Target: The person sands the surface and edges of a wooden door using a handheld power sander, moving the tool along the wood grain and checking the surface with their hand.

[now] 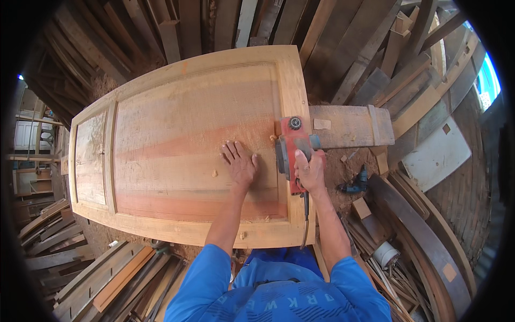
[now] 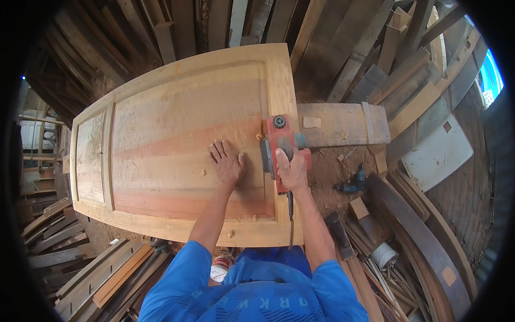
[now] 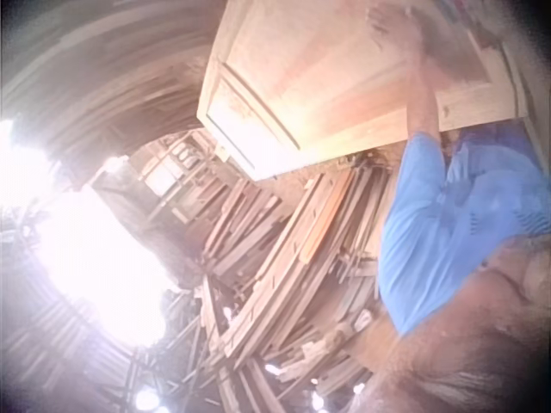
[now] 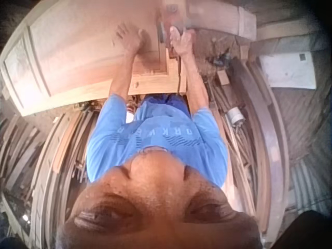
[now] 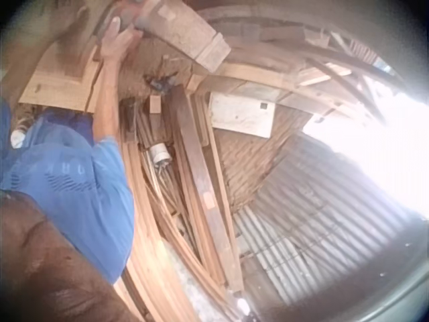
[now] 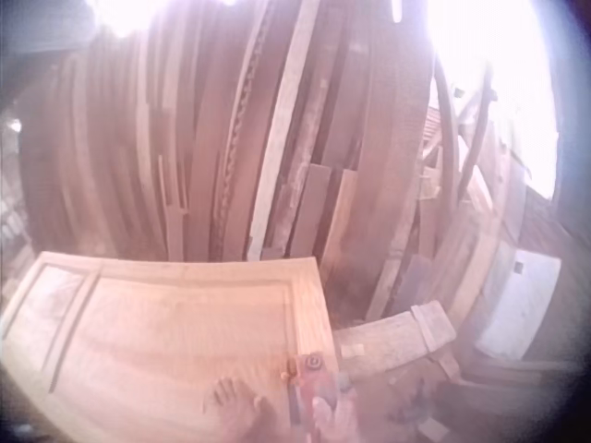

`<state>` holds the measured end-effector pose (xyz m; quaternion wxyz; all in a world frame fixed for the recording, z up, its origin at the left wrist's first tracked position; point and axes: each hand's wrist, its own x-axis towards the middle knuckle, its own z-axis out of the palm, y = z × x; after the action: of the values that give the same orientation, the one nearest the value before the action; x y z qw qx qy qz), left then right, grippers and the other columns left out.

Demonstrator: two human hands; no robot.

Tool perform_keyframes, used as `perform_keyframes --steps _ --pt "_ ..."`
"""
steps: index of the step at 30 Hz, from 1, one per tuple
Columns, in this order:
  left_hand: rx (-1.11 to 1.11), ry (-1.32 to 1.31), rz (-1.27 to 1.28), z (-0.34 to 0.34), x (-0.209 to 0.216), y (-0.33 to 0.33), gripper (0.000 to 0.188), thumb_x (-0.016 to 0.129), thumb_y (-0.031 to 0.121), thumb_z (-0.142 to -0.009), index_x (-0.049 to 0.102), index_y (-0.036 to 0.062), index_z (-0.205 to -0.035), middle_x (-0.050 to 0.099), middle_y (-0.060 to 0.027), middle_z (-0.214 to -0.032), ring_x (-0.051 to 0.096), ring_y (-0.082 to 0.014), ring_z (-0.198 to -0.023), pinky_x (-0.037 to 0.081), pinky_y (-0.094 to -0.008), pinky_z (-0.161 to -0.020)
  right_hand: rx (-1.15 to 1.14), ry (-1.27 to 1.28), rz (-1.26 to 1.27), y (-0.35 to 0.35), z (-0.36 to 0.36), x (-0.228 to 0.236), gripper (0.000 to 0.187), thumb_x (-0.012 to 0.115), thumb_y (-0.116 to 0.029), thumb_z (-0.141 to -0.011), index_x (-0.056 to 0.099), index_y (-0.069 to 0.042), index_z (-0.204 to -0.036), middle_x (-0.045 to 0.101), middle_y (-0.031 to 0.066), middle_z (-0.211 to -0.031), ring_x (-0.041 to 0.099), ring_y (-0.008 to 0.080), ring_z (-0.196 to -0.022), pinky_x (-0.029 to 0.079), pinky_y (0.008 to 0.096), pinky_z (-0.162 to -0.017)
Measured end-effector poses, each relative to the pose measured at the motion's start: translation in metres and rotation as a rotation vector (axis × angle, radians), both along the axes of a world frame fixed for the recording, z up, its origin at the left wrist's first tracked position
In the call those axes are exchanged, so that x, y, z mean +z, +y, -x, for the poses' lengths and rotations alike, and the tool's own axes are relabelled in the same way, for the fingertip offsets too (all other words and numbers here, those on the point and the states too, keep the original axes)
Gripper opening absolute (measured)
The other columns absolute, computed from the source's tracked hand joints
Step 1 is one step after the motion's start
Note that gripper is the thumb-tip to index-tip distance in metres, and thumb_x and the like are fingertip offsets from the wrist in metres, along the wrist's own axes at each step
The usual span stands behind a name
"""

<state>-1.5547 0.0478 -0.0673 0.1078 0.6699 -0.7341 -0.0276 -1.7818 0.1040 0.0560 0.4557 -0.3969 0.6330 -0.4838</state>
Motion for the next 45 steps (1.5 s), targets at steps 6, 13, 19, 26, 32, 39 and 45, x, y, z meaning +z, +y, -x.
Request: perform_keyframes --steps 6,13,19,26,32,39,45 --pt "-0.016 -0.048 -0.023 0.012 0.0 -0.022 0.086 0.055 0.047 -0.096 0.03 -0.0101 -0.155 0.021 -0.0365 -0.163 0.011 -0.0557 -0.153 0.006 -0.0668 -0.123 -0.051 0.037 0.007 -0.089 0.006 -0.005 0.046 0.062 -0.044 -0.101 0.061 0.001 -0.09 0.058 0.0029 -0.066 0.058 0.0106 -0.051 0.046 0.0282 -0.045" --pt "-0.014 0.02 -0.034 0.013 0.004 -0.021 0.085 0.05 0.049 -0.098 0.031 -0.012 -0.154 0.018 -0.0384 -0.163 0.009 -0.0565 -0.153 0.006 -0.0674 -0.123 -0.059 0.134 -0.03 -0.185 0.018 -0.003 0.046 0.061 -0.042 -0.101 0.066 0.002 -0.091 0.062 0.0076 -0.06 0.062 0.0176 -0.049 0.049 0.035 -0.047" --pt "-0.023 0.045 -0.07 0.018 0.014 -0.023 0.085 0.05 0.046 -0.097 0.028 -0.0151 -0.152 0.02 -0.0415 -0.16 0.01 -0.0589 -0.151 0.005 -0.0676 -0.122 -0.072 0.156 -0.064 -0.255 0.03 0.001 0.045 0.064 -0.042 -0.1 0.064 0.0 -0.084 0.061 0.0052 -0.064 0.061 0.0133 -0.05 0.047 0.0308 -0.044" --pt "-0.031 0.064 -0.11 0.018 0.018 -0.023 0.087 0.051 0.045 -0.097 0.025 -0.0154 -0.153 0.017 -0.0424 -0.16 0.007 -0.0596 -0.151 0.002 -0.0688 -0.121 -0.094 0.07 -0.032 -0.328 0.033 0.008 0.041 0.063 -0.043 -0.101 0.065 -0.003 -0.095 0.06 0.0026 -0.067 0.058 0.0116 -0.051 0.046 0.0297 -0.045" --pt "-0.011 0.1 -0.226 0.017 0.022 -0.023 0.086 0.049 0.045 -0.098 0.022 -0.0153 -0.153 0.012 -0.0424 -0.162 0.002 -0.0597 -0.152 -0.001 -0.069 -0.121 -0.147 0.069 -0.037 -0.381 0.04 -0.001 0.038 0.062 -0.042 -0.102 0.066 -0.005 -0.098 0.06 0.0017 -0.069 0.058 0.0108 -0.053 0.047 0.0299 -0.047" --pt "-0.006 0.152 -0.18 0.021 0.023 -0.021 0.087 0.05 0.046 -0.096 0.022 -0.0122 -0.155 0.013 -0.0402 -0.163 0.003 -0.0587 -0.152 0.0 -0.0689 -0.122 -0.173 -0.229 -0.043 -0.28 0.069 -0.005 0.035 0.062 -0.042 -0.103 0.064 -0.008 -0.1 0.059 -0.0006 -0.067 0.055 0.0104 -0.05 0.044 0.0284 -0.045" --pt "-0.001 0.111 -0.067 0.018 0.008 -0.018 0.088 0.055 0.045 -0.093 0.025 -0.01 -0.155 0.017 -0.0383 -0.163 0.009 -0.058 -0.152 0.005 -0.0703 -0.121 -0.201 -0.277 -0.153 -0.104 0.085 0.043 0.037 0.056 -0.044 -0.106 0.061 -0.008 -0.096 0.059 -0.0002 -0.069 0.055 0.0089 -0.05 0.044 0.0258 -0.044"
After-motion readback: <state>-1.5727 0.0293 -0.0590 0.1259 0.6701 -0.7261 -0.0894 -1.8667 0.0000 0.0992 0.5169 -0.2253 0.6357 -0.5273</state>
